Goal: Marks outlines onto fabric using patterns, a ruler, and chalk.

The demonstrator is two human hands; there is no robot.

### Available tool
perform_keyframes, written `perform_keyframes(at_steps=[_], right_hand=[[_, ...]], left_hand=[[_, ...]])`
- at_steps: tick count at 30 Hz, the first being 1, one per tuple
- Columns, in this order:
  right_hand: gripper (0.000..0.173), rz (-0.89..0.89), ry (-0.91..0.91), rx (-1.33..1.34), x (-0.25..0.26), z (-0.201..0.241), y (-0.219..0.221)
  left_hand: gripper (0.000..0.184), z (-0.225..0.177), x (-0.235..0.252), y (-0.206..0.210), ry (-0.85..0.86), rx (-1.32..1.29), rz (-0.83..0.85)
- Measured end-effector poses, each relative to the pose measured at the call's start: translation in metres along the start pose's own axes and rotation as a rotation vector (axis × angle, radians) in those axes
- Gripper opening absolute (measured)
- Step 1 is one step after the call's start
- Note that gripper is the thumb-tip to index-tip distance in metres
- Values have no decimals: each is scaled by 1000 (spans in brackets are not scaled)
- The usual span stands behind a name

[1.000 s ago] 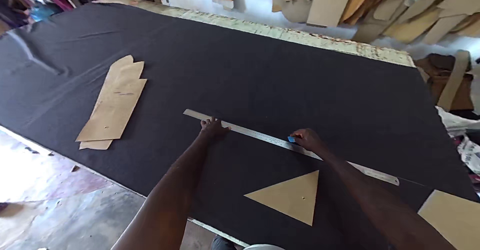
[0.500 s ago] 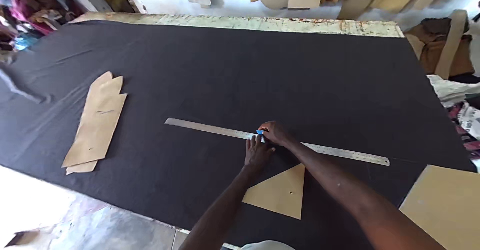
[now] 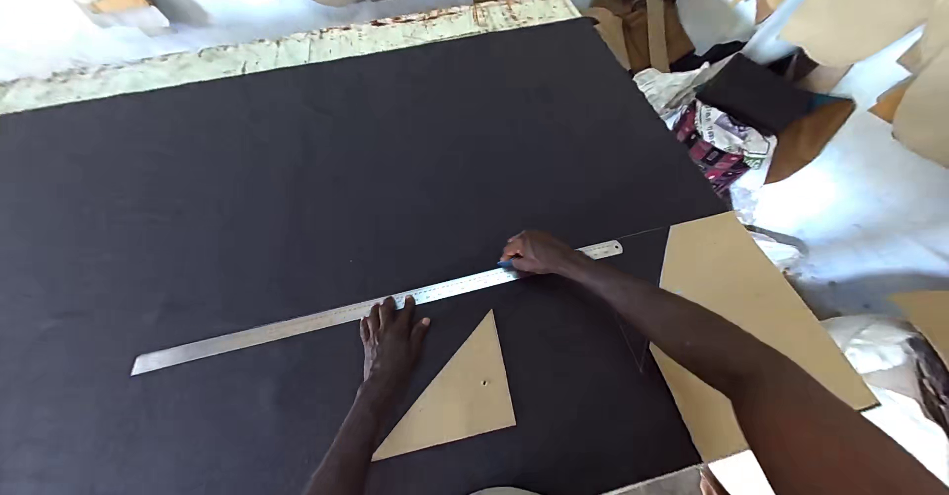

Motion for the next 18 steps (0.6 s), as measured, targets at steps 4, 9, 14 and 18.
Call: perform_keyframes(at_steps=[4, 9, 14, 18], right_hand=[[19, 29, 93, -111, -79, -59, -30], [17, 90, 327, -302, -159, -113, -58], [26, -216, 542, -287, -196, -102, -41], [30, -568, 565, -7, -186, -26, 18]], left_hand=[[70, -1, 2, 0, -16, 23, 20], [72, 1, 5, 0, -31, 37, 75], [72, -4, 6, -9, -47, 57, 145], [71, -9, 9, -18, -63, 89, 227]])
Point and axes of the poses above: each hand's wrist, its own x-axis towards the middle knuckle, its own y-axis out of the palm, z = x × y, the point moved 2 cm from there along x, towards the middle knuckle, and after that the axes turned 8 degrees about z, right-handed, at the moved point
